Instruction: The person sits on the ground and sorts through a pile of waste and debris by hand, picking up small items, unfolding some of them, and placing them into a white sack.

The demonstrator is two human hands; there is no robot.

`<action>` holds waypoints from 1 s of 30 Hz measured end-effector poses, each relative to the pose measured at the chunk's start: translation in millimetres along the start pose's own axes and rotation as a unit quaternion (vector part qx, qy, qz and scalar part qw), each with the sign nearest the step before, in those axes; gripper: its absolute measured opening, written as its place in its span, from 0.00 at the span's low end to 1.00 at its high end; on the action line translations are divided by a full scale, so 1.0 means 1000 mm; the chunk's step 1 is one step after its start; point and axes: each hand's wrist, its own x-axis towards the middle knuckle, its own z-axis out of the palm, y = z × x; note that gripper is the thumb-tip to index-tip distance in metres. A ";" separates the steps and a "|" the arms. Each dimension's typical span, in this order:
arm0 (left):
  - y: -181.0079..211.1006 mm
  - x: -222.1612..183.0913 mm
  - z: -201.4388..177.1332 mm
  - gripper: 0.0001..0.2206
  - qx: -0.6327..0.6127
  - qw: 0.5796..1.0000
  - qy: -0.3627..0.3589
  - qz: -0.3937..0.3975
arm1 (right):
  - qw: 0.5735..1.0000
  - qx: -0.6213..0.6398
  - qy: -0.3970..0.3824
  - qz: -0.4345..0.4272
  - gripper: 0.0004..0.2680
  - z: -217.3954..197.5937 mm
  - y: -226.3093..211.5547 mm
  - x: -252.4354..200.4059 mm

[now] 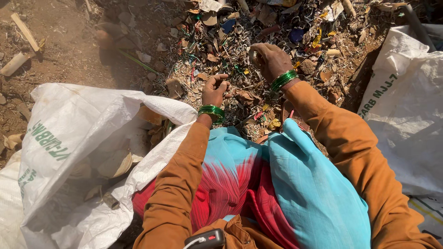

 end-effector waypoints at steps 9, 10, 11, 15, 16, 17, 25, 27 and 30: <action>0.001 -0.013 0.022 0.15 0.072 0.995 -0.051 0.054 | 0.946 0.288 -0.141 0.054 0.11 -0.052 -0.047 -0.029; 0.000 -0.013 0.021 0.15 0.058 0.997 -0.048 0.019 | 0.953 0.263 -0.128 0.073 0.10 -0.050 -0.035 -0.034; -0.002 -0.012 0.020 0.14 0.027 0.999 -0.040 0.013 | 0.960 0.238 -0.116 0.092 0.10 -0.047 -0.021 -0.040; 0.005 -0.005 0.012 0.09 -0.161 0.986 -0.021 -0.041 | 0.970 -0.100 -0.219 0.037 0.13 -0.014 0.043 -0.078; 0.006 -0.005 0.011 0.08 -0.222 0.973 -0.020 -0.067 | 0.966 -0.150 -0.208 0.014 0.17 0.002 0.051 -0.096; 0.007 -0.005 0.010 0.07 -0.251 0.964 -0.032 -0.081 | 0.960 -0.200 -0.197 -0.010 0.23 0.018 0.059 -0.109; 0.010 -0.012 0.011 0.04 -0.279 0.953 -0.095 -0.073 | 0.990 0.124 -0.033 0.049 0.07 0.035 0.103 -0.057; 0.009 -0.010 0.010 0.07 -0.251 0.962 -0.088 -0.063 | 0.993 0.092 -0.007 0.073 0.07 0.019 0.113 -0.045; 0.009 -0.008 0.011 0.09 -0.219 0.970 -0.078 -0.075 | 0.988 -0.001 -0.122 0.091 0.07 0.022 0.118 -0.064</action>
